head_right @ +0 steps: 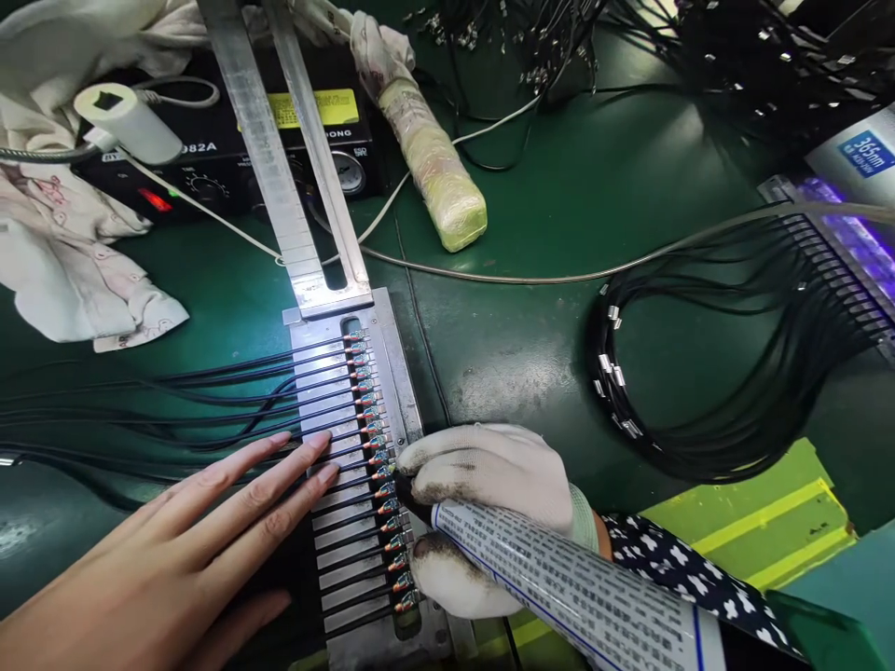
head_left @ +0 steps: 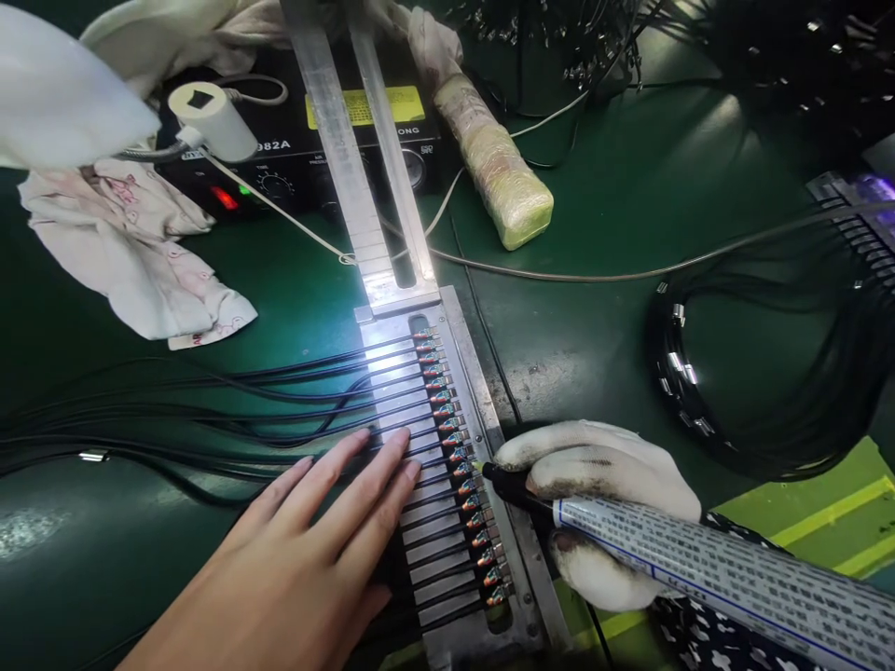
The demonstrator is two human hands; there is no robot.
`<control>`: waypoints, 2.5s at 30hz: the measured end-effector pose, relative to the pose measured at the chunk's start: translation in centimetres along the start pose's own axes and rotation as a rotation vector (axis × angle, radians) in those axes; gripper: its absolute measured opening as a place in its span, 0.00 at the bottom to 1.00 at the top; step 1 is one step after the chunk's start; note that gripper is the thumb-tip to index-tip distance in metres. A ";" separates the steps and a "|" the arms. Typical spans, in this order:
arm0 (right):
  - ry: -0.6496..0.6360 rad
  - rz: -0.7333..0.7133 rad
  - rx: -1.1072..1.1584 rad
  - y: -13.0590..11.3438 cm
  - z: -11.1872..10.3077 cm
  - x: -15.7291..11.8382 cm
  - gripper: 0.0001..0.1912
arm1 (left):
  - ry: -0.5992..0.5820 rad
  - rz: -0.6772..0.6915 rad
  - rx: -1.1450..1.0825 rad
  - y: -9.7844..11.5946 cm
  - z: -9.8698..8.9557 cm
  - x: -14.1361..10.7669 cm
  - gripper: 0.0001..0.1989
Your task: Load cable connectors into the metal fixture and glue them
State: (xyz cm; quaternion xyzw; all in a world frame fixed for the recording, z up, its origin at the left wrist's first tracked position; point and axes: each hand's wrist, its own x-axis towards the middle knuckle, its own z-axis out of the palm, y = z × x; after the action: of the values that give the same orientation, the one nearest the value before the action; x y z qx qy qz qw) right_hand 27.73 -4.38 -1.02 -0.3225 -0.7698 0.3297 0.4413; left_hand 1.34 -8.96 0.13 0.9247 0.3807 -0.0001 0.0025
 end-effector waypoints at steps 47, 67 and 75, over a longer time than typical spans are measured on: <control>-0.018 0.016 -0.085 -0.8 0.0 -0.8 0.09 | -0.049 -0.013 0.042 0.4 -0.2 -0.2 0.33; -0.026 0.005 -0.048 -0.7 0.0 -1.5 0.07 | -0.052 -0.031 0.031 0.4 -0.1 -0.5 0.33; -0.017 0.005 -0.035 -0.8 0.0 -1.2 0.09 | -0.064 -0.023 0.008 0.2 -0.3 -0.3 0.33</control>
State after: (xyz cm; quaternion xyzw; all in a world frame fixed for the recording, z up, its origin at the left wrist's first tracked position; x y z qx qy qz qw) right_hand 28.08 -5.76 -0.94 -0.3294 -0.7783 0.3201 0.4281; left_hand 1.29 -9.35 0.44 0.9198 0.3909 -0.0314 0.0110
